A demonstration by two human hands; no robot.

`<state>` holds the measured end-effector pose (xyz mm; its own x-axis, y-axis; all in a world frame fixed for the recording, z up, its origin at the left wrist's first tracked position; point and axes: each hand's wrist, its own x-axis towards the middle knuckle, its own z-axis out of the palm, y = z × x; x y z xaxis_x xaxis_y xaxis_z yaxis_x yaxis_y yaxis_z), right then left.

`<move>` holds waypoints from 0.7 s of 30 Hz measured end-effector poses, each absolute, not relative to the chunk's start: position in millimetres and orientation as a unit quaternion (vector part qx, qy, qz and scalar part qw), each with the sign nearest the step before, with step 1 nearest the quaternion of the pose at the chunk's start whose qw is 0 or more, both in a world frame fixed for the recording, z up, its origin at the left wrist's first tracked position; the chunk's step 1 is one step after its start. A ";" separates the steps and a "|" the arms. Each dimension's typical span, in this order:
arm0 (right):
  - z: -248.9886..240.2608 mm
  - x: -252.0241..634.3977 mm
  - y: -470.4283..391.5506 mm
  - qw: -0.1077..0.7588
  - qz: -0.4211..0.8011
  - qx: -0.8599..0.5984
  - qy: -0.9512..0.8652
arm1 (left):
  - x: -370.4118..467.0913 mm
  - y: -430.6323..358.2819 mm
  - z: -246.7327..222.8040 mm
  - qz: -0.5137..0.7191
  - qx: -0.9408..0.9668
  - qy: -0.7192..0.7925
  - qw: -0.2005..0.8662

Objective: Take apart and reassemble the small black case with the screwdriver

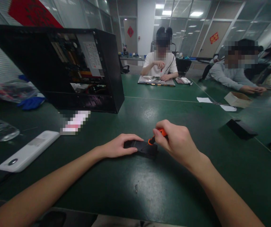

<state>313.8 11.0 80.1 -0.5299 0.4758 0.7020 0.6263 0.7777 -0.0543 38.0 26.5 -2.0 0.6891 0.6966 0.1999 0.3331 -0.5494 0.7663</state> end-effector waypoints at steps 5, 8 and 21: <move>106.2 304.5 12.1 0.258 -0.026 -0.294 -0.920 | 39.2 26.3 -3.9 0.251 0.841 0.312 0.363; 129.7 291.8 9.6 0.172 0.008 -0.290 -0.941 | 39.4 26.7 -5.2 0.264 0.840 0.304 0.364; 149.3 278.0 -9.5 0.107 0.126 -0.245 -0.955 | 39.6 28.1 -9.4 0.282 0.838 0.294 0.363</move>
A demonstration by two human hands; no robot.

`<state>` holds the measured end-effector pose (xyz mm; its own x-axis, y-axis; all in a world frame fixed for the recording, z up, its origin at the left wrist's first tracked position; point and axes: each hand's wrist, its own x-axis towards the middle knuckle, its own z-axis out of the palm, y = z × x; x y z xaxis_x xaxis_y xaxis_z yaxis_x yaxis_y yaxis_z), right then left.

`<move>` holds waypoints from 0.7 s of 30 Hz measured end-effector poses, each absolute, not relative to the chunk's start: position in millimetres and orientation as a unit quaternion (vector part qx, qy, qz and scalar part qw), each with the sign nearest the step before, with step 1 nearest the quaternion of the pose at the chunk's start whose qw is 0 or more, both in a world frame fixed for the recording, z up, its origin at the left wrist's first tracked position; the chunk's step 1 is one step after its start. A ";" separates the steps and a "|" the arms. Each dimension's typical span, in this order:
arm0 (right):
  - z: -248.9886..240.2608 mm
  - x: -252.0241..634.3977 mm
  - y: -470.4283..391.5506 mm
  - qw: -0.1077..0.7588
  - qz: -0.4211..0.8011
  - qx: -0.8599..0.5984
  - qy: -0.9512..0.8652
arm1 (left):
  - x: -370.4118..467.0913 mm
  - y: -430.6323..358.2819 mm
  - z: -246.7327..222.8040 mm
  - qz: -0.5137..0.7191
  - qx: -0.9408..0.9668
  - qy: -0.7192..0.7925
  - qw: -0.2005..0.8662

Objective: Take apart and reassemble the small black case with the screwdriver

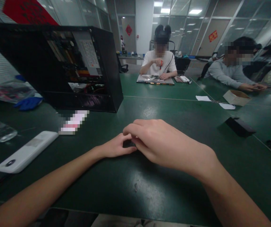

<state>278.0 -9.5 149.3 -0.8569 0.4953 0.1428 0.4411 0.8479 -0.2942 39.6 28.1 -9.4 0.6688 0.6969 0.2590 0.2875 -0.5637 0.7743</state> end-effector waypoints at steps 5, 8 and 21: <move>150.6 281.2 -9.4 0.083 0.151 -0.225 -0.959 | 39.7 27.1 -7.3 0.265 0.832 0.309 0.378; 146.1 277.4 -10.5 0.093 0.068 -0.277 -0.954 | 39.7 26.9 -7.3 0.268 0.832 0.301 0.381; 145.9 277.5 -9.3 0.104 0.060 -0.283 -0.952 | 41.3 26.8 -6.1 0.270 0.831 0.303 0.381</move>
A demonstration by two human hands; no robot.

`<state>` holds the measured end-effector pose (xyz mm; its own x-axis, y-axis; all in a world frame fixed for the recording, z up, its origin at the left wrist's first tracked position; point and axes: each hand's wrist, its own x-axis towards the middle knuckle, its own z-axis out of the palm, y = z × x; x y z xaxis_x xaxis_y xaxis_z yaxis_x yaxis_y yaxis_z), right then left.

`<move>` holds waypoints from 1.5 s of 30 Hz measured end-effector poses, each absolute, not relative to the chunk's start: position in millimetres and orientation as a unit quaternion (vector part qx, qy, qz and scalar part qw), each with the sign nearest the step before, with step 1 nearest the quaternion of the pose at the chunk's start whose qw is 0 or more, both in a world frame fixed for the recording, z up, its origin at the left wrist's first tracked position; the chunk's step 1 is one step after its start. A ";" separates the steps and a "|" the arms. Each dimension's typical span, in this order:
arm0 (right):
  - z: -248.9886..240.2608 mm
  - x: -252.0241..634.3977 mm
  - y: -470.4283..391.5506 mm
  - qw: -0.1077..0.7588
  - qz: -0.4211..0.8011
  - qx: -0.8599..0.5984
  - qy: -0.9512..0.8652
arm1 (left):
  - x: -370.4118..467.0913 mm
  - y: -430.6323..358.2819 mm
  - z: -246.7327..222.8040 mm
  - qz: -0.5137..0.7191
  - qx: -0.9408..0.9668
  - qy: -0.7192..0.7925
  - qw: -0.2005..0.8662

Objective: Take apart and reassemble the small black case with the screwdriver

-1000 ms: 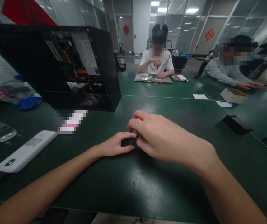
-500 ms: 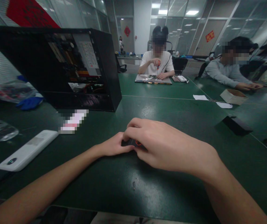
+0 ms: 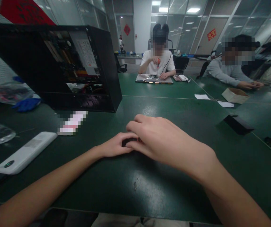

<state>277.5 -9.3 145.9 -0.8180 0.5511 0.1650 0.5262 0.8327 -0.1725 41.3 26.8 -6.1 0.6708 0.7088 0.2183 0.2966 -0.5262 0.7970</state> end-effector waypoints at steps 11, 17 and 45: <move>147.3 277.4 -7.5 0.112 0.037 -0.290 -0.950 | 36.2 28.3 -5.9 0.246 0.798 0.309 0.454; 147.6 275.2 -6.6 0.130 0.071 -0.228 -0.962 | 36.5 27.7 -7.1 0.249 0.800 0.334 0.432; 148.3 290.5 2.0 0.147 0.083 -0.287 -0.943 | 37.4 26.4 -2.0 0.232 0.809 0.345 0.416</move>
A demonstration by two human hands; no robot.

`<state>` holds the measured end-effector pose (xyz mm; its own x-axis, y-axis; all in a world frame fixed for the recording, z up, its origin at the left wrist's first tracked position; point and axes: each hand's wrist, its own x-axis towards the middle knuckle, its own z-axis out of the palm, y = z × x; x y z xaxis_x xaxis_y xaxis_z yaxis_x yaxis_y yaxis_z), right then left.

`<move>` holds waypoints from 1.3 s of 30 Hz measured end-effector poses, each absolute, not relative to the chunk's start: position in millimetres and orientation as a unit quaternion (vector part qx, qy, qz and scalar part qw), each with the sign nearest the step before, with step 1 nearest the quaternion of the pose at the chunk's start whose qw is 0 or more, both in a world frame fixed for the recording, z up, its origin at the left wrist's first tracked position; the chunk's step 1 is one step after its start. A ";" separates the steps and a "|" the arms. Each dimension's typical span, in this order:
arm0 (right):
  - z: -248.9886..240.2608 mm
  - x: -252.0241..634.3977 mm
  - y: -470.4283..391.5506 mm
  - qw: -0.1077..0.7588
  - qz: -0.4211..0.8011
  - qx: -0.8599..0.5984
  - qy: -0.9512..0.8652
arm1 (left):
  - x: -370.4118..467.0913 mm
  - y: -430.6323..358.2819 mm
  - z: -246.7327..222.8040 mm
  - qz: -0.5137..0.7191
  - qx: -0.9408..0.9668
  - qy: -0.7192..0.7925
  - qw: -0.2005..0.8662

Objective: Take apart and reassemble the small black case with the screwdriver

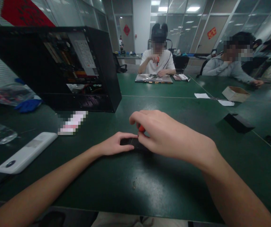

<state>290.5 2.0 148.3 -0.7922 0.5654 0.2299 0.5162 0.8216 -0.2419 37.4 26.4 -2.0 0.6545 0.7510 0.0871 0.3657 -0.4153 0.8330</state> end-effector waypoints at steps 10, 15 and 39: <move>153.3 312.9 21.8 0.171 0.053 -0.326 -0.928 | 37.1 25.8 -0.2 0.221 0.804 0.349 0.427; 148.2 309.4 26.1 0.137 0.069 -0.321 -0.935 | 37.8 25.1 2.2 0.220 0.805 0.351 0.425; 146.8 308.4 31.8 0.120 0.087 -0.286 -0.947 | 54.6 15.6 -2.5 0.268 0.819 0.359 0.360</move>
